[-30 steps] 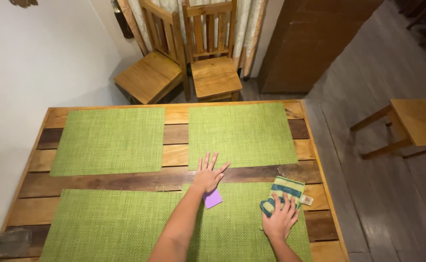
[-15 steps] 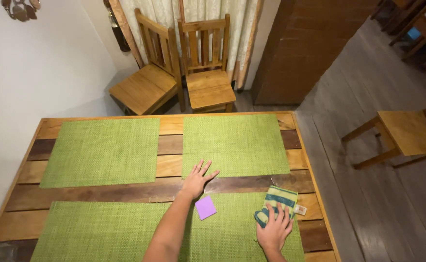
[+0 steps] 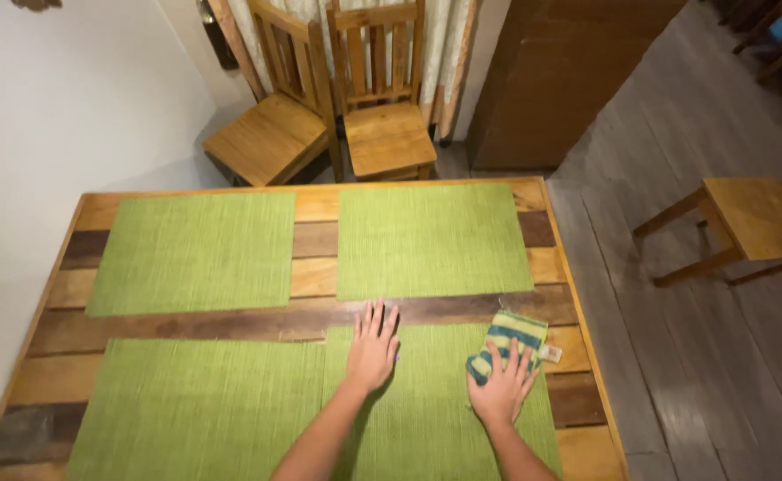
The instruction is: Cleaning a dining table and chairs with a cloth.
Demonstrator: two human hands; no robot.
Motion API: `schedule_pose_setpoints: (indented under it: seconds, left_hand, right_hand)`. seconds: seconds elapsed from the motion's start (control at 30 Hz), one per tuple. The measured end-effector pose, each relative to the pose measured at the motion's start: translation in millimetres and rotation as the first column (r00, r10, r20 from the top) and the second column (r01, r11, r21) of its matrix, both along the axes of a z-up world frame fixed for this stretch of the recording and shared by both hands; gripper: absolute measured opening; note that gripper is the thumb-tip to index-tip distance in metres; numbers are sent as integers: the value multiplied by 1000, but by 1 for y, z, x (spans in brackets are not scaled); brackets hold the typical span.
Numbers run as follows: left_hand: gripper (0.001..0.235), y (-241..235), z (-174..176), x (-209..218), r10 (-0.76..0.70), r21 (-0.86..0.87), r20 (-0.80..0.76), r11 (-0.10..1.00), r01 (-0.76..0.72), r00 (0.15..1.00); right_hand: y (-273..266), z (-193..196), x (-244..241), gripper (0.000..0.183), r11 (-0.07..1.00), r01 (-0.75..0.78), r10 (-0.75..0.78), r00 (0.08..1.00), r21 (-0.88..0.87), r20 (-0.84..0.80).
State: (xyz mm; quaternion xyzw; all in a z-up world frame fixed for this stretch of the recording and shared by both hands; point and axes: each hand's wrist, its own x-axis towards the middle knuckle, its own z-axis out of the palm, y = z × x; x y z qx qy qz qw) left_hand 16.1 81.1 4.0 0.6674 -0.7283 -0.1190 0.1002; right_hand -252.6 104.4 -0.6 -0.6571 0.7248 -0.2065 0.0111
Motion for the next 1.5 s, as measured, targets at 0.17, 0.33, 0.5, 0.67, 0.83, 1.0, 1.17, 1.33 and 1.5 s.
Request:
schedule_pose_setpoints:
  seconds: [0.17,0.33,0.5,0.67,0.83,1.0,1.17,1.33,1.5]
  left_hand:
    - [75,101,-18,0,158,-33,-39,987,-159,987]
    - [82,166,-29,4,296,-277,-123,906,-320,947]
    - [78,170,-18,-2,296,-165,40,944,-286,954]
    - [78,171,-23,-9,318,-171,27,936,-309,948]
    - [79,173,-23,-21,337,-175,61,930,-322,940]
    - [79,177,-24,-34,344,-182,67,927,-327,937]
    - [79,178,-29,-33,336,-171,28,929,-327,941]
    - [85,186,-23,-28,301,-106,7,948,-299,953]
    - [99,213,60,-34,-8,220,-19,976,12,1000]
  right_hand:
    - [2,-13,-13,74,997,-69,69,997,17,45]
    - [18,1,-24,79,982,-180,190,953,-60,237]
    - [54,16,-32,78,998,-59,59,995,-5,86]
    - [70,-8,-57,80,987,-158,157,983,11,97]
    - [71,0,-66,79,982,-186,186,980,0,72]
    - [70,0,-79,78,978,-210,210,975,-6,72]
    - [71,-8,-85,77,979,-205,205,977,-5,57]
    - [71,-14,-86,75,982,-189,188,980,-2,58]
    - [76,-2,-76,75,994,-108,108,994,-9,-26]
